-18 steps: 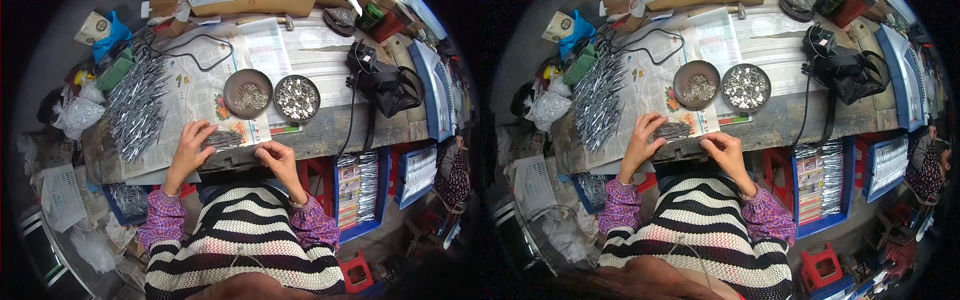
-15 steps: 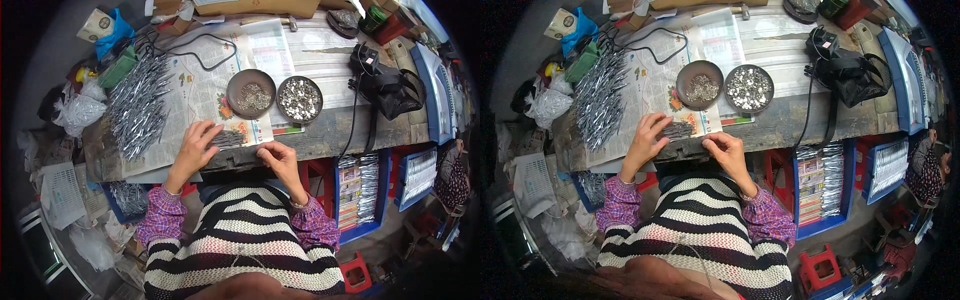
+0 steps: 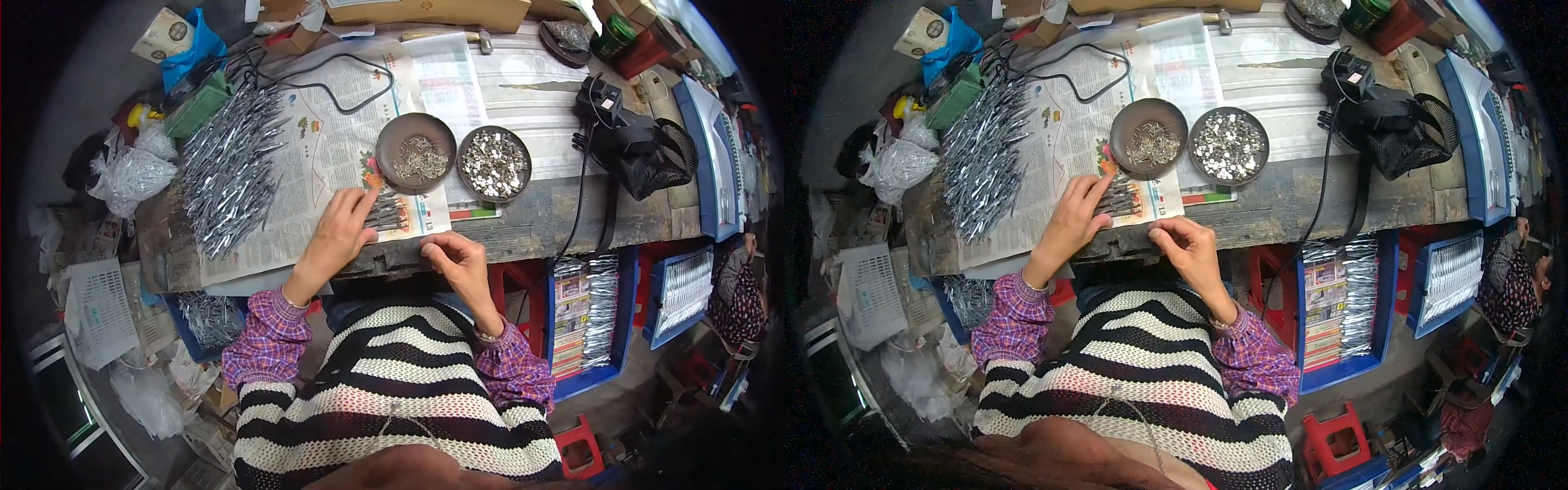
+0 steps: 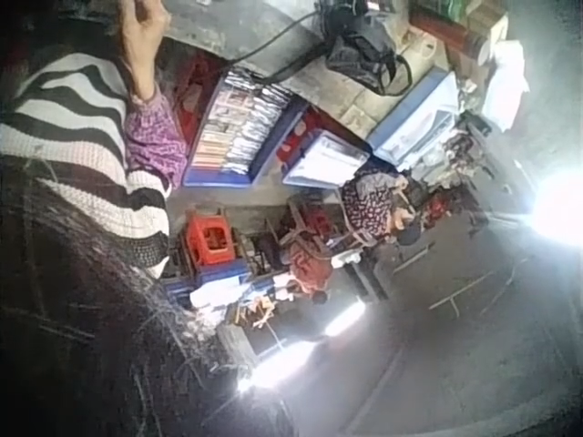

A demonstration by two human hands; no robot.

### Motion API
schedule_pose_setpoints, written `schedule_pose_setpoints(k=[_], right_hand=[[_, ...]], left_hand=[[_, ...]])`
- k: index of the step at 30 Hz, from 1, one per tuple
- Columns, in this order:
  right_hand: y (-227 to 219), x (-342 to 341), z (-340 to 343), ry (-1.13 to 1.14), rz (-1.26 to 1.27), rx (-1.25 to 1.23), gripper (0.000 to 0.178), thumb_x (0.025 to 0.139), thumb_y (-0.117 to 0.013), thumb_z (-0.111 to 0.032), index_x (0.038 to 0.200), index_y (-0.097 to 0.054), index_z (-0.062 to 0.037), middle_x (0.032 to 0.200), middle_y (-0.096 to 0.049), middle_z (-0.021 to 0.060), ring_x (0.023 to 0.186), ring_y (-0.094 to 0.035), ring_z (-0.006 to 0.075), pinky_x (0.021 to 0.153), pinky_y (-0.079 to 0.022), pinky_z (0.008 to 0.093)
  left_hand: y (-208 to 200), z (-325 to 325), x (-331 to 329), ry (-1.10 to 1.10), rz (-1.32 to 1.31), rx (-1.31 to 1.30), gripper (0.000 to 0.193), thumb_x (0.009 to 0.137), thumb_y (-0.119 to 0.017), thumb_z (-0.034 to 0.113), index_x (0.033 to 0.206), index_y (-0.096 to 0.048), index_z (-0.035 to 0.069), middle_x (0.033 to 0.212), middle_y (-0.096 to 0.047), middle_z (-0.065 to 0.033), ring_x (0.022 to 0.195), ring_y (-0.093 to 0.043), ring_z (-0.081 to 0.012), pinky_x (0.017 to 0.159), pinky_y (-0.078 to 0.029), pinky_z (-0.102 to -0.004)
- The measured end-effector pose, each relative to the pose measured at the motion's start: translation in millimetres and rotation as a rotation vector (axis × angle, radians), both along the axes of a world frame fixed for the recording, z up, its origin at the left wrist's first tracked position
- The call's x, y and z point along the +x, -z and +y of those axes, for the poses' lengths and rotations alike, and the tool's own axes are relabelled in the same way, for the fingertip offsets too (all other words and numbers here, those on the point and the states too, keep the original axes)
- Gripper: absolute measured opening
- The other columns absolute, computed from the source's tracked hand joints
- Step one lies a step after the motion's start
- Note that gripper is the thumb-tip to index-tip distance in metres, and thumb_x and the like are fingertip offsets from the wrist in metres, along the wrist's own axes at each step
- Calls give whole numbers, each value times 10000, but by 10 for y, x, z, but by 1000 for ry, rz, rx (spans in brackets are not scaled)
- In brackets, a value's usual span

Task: Assembling small metal hardware components by sliding metal rings onto thin metal rods.

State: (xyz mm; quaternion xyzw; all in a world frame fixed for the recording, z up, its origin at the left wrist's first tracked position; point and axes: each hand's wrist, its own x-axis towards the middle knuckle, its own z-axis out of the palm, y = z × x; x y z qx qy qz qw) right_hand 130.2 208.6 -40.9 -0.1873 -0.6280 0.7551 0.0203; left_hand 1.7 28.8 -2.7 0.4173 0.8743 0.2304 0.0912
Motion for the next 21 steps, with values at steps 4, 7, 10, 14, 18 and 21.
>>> schedule_pose_setpoints(k=[4,7,10,14,18,21], right_hand=[[-35,-4,8,-12,13,73,101,790,-636,-51,845,-653,31,687,-600,20,560,-504,34,502,-391,192],[-53,-17,7,-14,27,95,104,787,-636,-52,844,-650,34,687,-598,23,554,-499,35,498,-387,194],[-81,-34,8,-26,27,131,105,787,-636,-53,843,-649,34,689,-598,24,554,-495,39,497,-384,197],[-101,-25,-6,-35,41,184,98,788,-633,-57,838,-647,25,691,-601,33,578,-508,56,515,-395,207],[-52,-2,-8,-50,83,260,80,788,-626,-47,825,-641,22,689,-595,38,605,-519,71,555,-410,213],[10,69,19,-71,54,197,76,825,-598,-30,850,-639,29,725,-595,12,579,-499,55,516,-386,182]], left_hand=[[49,41,31,37,36,-16,536,678,-644,33,1172,-446,-37,1028,-455,-163,981,-449,-323,877,-387,-378],[165,13,25,37,63,-37,470,683,-577,-18,1135,-451,-39,1008,-450,-169,963,-448,-330,862,-385,-384],[193,2,16,31,87,-67,424,667,-519,-56,1087,-462,-35,992,-449,-173,946,-447,-336,836,-384,-396],[155,4,12,90,217,-77,359,633,-524,-55,986,-470,-21,952,-449,-170,901,-447,-334,777,-383,-394],[196,17,43,47,222,-77,314,588,-549,-6,885,-450,2,896,-444,-153,869,-452,-310,749,-392,-384],[258,29,100,-24,176,-19,342,593,-519,-51,926,-448,-14,928,-436,-181,910,-452,-351,812,-384,-402]])
